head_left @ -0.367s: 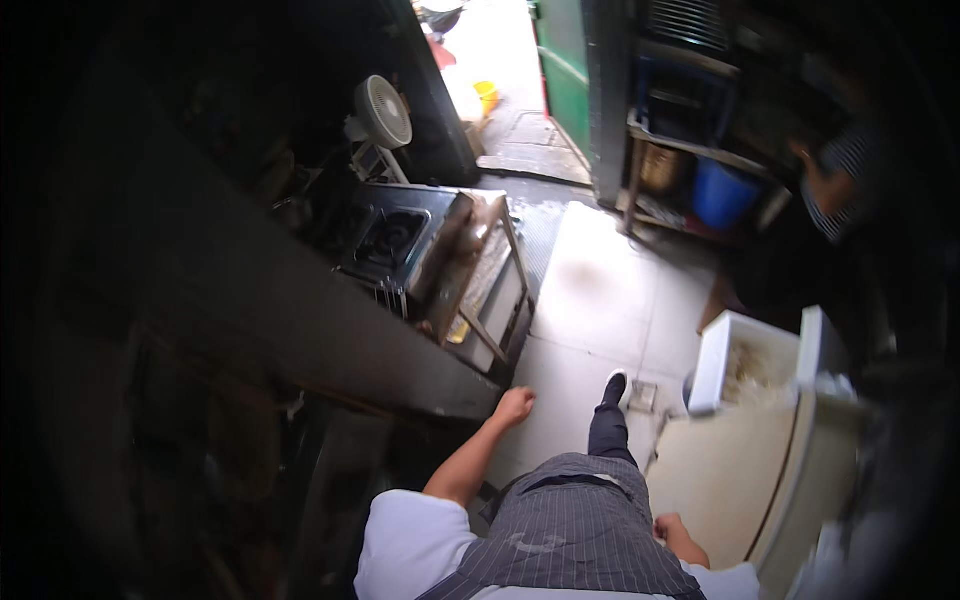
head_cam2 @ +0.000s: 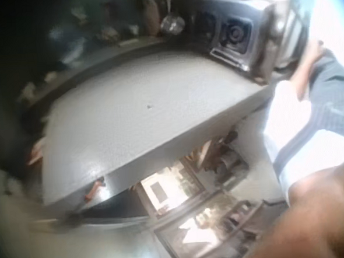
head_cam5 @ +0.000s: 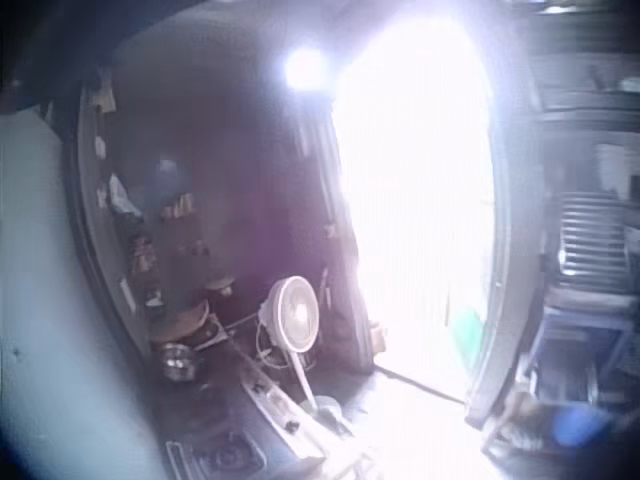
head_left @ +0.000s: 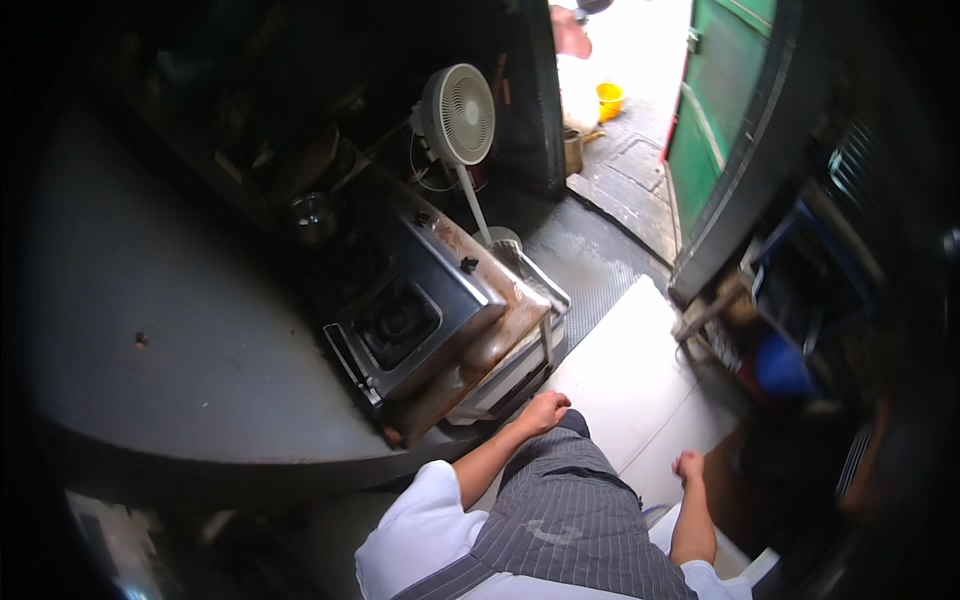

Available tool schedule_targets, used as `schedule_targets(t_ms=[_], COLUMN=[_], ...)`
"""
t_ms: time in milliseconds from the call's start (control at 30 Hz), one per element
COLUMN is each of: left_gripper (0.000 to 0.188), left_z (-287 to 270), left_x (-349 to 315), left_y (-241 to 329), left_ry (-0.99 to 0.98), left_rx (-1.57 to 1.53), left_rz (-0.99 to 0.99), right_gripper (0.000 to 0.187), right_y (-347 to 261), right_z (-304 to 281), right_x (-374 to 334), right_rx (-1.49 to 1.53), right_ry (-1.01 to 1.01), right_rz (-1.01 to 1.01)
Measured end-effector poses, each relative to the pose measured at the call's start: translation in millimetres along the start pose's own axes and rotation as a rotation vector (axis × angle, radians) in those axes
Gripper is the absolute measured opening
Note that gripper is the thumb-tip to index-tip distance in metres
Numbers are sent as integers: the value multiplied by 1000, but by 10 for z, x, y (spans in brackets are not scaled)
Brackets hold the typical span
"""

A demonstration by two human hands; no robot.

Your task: The person prepares meat buns by cutting open baked buns with a cleaver, filling them with a chopped meat mixture using a spoon, and placing the buns into plastic bags.

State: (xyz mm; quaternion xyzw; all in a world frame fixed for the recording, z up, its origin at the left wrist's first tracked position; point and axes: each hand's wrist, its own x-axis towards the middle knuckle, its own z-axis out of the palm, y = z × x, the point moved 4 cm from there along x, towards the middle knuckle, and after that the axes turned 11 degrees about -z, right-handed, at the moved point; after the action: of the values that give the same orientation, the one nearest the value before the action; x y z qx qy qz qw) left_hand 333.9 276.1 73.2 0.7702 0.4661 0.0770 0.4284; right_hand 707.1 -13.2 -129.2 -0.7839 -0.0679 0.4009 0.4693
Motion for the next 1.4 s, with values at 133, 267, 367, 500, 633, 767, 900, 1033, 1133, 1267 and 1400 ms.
schedule_targets(t_ms=[133, 267, 367, 500, 633, 767, 900, 1033, 1133, 1267, 1400], left_gripper=[17, 15, 14, 14, 12, 11, 12, 16, 21, 34, 26], left_z=[-153, -746, -1704, -2841, -3684, -4655, -5691, -6743, -7389, -7908, -8068], left_x=[1124, 2522, 3392, 3898, 3972, 3610, 3485, 3496, 3579, 3773, 3710], left_y=[247, 701, 1093, 1007, 360, 64, -329, -1055, -1690, -2393, -2652], left_ry=[132, 282, 530, 762, 1189, 1521, 1702, 1594, 1554, 1429, 1314], left_rx=[-185, -261, -286, -302, -260, -24, 191, 459, 555, 639, 601], left_rz=[-69, -10, 56, -225, -417, -591, -651, -810, -955, -1177, -1312], right_gripper=[21, 24, 24, 25, 20, 18, 23, 29, 28, 24, 28], right_y=[-2319, -3384, -3797, -4725, -6033, -7845, -9426, -10163, -10289, -10285, -9988], right_z=[554, 1175, 1532, 2422, 3784, 5717, 7422, 8332, 8868, 9825, 10687], right_x=[1594, 2789, 3358, 4001, 5127, 5164, 3923, 2330, 1495, 907, 433], right_rx=[31, 75, -199, -352, -583, -419, -277, -266, -340, -521, -747], right_ry=[-83, -228, -446, -651, -802, -982, -1191, -1458, -1635, -1881, -2141], right_rz=[-320, -284, -5, 26, -399, -854, -1271, -1592, -1540, -1498, -1397])
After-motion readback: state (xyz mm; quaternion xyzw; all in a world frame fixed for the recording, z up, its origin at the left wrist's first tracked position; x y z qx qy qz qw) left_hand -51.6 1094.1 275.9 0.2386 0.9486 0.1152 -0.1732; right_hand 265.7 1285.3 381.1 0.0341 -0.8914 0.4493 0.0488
